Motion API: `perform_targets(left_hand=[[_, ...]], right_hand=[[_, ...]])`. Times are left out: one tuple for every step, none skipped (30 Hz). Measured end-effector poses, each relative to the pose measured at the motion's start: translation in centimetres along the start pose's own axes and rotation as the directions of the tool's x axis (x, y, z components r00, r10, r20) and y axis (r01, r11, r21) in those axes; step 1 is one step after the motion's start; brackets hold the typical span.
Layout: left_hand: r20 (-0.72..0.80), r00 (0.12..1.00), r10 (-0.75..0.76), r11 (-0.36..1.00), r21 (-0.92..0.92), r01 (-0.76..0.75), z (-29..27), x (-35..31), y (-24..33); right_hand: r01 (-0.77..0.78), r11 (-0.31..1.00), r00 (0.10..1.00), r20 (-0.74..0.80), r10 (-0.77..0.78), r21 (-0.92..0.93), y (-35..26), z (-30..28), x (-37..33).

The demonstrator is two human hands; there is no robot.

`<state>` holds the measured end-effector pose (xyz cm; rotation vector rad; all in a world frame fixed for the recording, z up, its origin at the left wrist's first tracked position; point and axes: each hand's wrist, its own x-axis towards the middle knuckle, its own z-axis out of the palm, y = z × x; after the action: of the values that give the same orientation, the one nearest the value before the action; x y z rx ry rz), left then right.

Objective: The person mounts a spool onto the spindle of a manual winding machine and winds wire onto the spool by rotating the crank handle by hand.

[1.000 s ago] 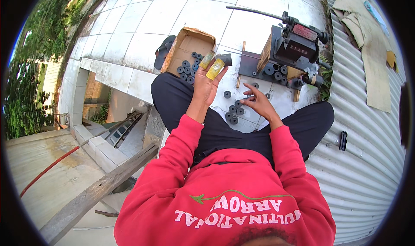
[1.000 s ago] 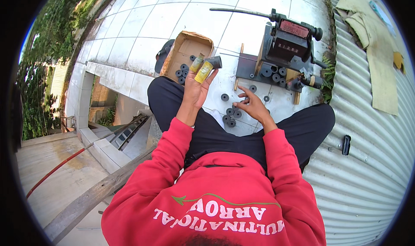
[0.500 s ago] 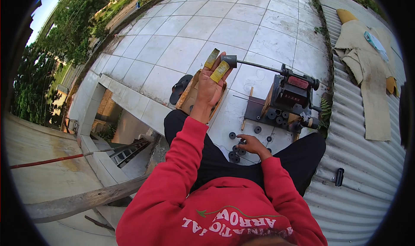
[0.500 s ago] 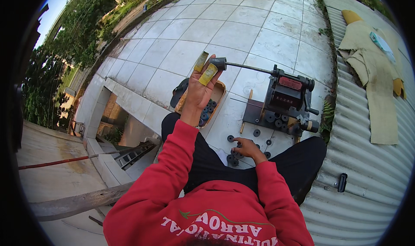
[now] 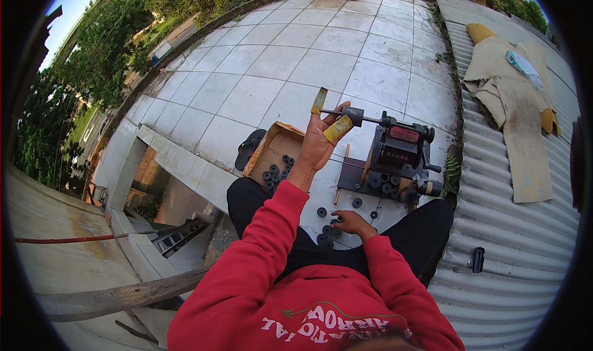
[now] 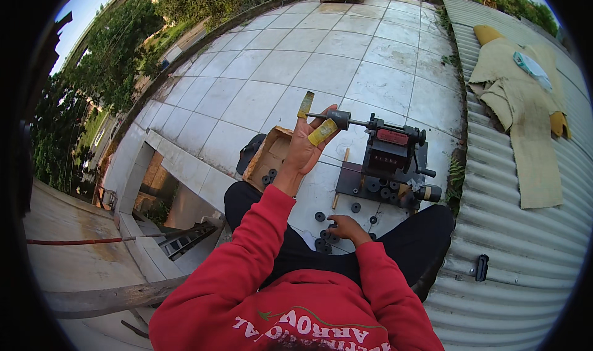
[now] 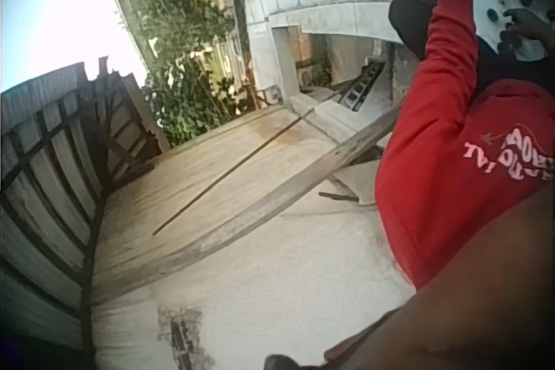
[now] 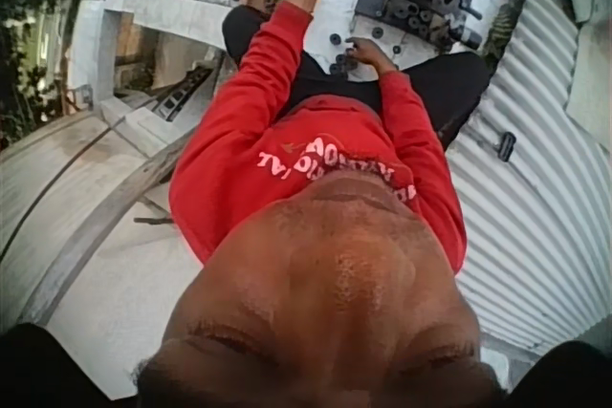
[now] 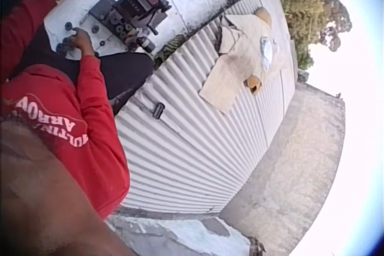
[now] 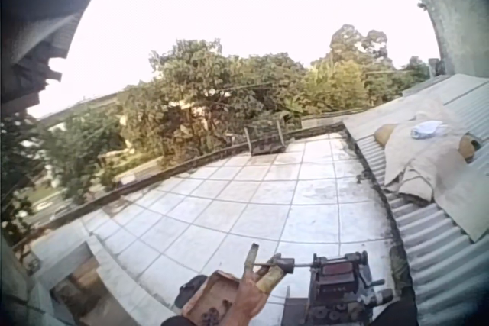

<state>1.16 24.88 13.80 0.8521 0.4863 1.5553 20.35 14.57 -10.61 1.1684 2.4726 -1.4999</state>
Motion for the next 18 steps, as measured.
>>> perform_targets(left_hand=[[0.004, 1.000, 0.020, 1.000, -0.002, -0.020, 0.3, 0.1, -0.5], [0.004, 1.000, 0.012, 0.998, -0.060, -0.011, 0.6, 0.2, -0.9], [0.003, 1.000, 0.009, 0.998, -0.065, -0.008, 0.9, 0.1, -1.7], [-0.013, 0.999, 0.030, 0.992, -0.118, -0.032, 1.3, 0.0, -2.5], [-0.031, 0.998, 0.052, 0.984, -0.171, -0.057, 1.5, -0.1, -3.1], [-0.085, 0.996, 0.012, 0.978, -0.206, -0.029, 2.0, -0.2, -3.4], [-0.092, 0.996, 0.007, 0.977, -0.211, -0.026, 2.5, -0.3, -3.6], [-0.068, 0.998, 0.004, 0.974, -0.224, -0.019, 2.9, -0.3, -3.8], [-0.045, 0.999, -0.001, 0.971, -0.238, -0.010, 3.4, -0.5, -3.9], [-0.069, 0.997, -0.027, 0.974, -0.228, 0.011, 4.1, -0.7, -3.9], [-0.079, 0.996, -0.036, 0.972, -0.235, 0.017, 4.4, -0.9, -4.0], [-0.095, 0.995, -0.026, 0.968, -0.249, 0.001, 4.4, -0.9, -4.2], [-0.114, 0.993, -0.017, 0.965, -0.263, -0.014, 4.2, -1.0, -4.4], [-0.094, 0.996, 0.011, 0.971, -0.236, -0.033, 3.8, -1.3, -4.5], [-0.111, 0.994, -0.005, 0.969, -0.245, -0.022, 3.4, -1.5, -4.8], [-0.105, 0.994, 0.011, 0.983, -0.179, -0.030, 3.6, -1.7, -5.2], [-0.123, 0.992, 0.029, 0.995, -0.096, -0.041, 2.8, -2.7, -4.9], [-0.103, 0.995, 0.016, 0.999, -0.048, -0.021, 1.6, -3.2, -4.3]], right_hand=[[-0.002, 1.000, 1.000, 0.008, 0.002, -0.001, -0.1, 0.0, 0.0], [-0.007, 1.000, 1.000, 0.006, 0.007, -0.001, -0.2, -0.1, 0.0], [0.009, 1.000, 1.000, 0.006, -0.009, -0.003, -0.1, 0.1, 0.0], [0.024, 1.000, 1.000, 0.007, -0.024, -0.007, 0.0, 0.2, 0.0], [0.019, 1.000, 1.000, 0.010, -0.019, -0.007, 0.1, 0.2, 0.0], [0.017, 1.000, 1.000, 0.017, -0.017, -0.009, 0.1, 0.4, 0.0], [0.015, 1.000, 1.000, 0.026, -0.015, -0.011, 0.1, 0.5, -0.1], [0.008, 1.000, 0.999, 0.033, -0.008, -0.008, 0.2, 0.5, -0.1], [-0.001, 1.000, 0.999, 0.044, 0.001, 0.003, 0.2, 0.6, -0.1], [-0.012, 1.000, 0.998, 0.056, 0.011, 0.014, 0.2, 0.6, -0.2], [-0.021, 1.000, 0.998, 0.066, 0.020, 0.019, 0.1, 0.9, -0.3], [-0.003, 1.000, 0.998, 0.070, 0.003, -0.004, -0.1, 0.9, -0.2], [0.015, 1.000, 0.997, 0.076, -0.013, -0.025, -0.2, 1.1, -0.1], [0.003, 1.000, 0.996, 0.095, 0.000, -0.027, -0.4, 1.4, 0.0], [0.002, 1.000, 0.994, 0.106, 0.001, -0.030, -0.3, 1.4, 0.1], [0.014, 1.000, 0.998, 0.059, -0.013, -0.015, 0.9, 1.5, 0.0], [-0.015, 0.998, 0.996, 0.083, 0.011, 0.058, 0.6, 0.9, 0.1], [0.038, 0.998, 0.999, 0.006, -0.038, 0.040, 1.1, 0.4, 0.3]])
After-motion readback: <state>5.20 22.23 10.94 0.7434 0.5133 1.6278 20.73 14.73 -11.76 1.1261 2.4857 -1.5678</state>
